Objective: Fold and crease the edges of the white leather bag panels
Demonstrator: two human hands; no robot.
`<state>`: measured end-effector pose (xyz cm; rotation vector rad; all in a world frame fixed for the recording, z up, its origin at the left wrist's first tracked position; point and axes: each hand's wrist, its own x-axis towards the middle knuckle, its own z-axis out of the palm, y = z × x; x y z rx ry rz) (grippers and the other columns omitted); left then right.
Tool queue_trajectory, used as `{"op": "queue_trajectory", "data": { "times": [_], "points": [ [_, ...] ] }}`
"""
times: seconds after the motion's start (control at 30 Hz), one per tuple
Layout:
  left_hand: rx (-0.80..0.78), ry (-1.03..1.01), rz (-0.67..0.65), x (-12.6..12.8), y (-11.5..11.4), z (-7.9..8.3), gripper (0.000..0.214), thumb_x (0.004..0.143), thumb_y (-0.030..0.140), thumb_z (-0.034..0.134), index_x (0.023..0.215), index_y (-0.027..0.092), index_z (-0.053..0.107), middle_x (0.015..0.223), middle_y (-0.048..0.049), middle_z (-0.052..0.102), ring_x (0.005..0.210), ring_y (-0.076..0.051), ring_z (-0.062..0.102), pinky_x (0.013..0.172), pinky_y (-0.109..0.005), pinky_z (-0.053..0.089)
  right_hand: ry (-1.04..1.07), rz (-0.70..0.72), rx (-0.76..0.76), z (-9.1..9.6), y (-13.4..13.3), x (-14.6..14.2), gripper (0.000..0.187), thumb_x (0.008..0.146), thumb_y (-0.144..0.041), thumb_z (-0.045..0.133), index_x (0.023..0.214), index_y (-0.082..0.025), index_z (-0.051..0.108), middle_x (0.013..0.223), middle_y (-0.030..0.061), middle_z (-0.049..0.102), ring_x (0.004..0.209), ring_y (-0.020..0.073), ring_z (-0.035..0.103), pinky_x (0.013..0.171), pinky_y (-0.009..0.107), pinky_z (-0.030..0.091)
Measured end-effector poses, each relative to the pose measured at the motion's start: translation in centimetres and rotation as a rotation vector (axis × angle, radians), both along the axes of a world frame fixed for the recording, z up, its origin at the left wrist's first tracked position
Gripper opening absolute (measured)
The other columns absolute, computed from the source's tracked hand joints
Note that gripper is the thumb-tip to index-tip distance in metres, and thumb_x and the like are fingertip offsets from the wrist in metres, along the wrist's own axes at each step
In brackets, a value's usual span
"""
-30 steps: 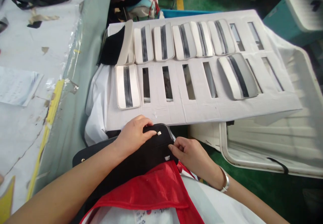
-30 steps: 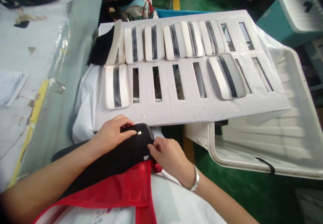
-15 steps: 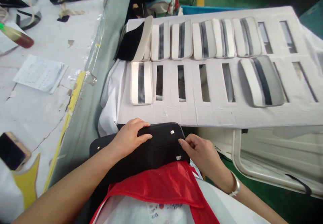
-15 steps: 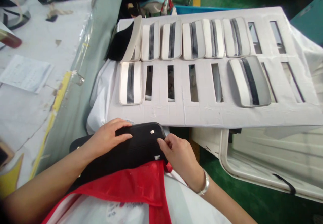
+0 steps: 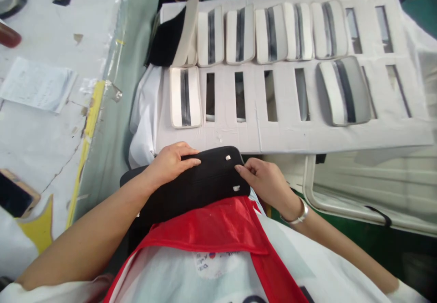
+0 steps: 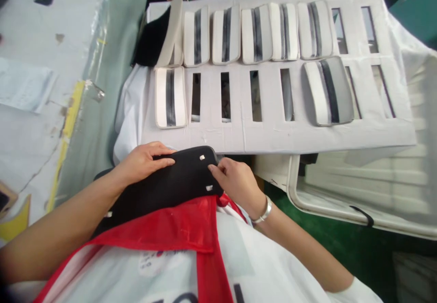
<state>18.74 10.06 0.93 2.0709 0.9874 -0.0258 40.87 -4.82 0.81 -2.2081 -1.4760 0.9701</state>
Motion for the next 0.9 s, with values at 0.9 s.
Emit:
{"op": "queue_trajectory", "data": {
  "times": [0.9],
  "points": [
    [0.442,-0.305,-0.322,-0.5,-11.5,-0.6,0.015,0.085,0.024,0.06,0.091,0.019,0.072,0.105,-0.0068,0.069,0.098,-0.02,0.057,0.087,-0.037,0.05,-0.108,-0.017,0.096,0.3,-2.5,-1.5,0.032,0.087,-0.041,0.051,0.066,-0.017,0.057,0.062,0.0011,0.059,0.057,0.0111,0.048,0.055,0.024,0.028]
  ]
}}
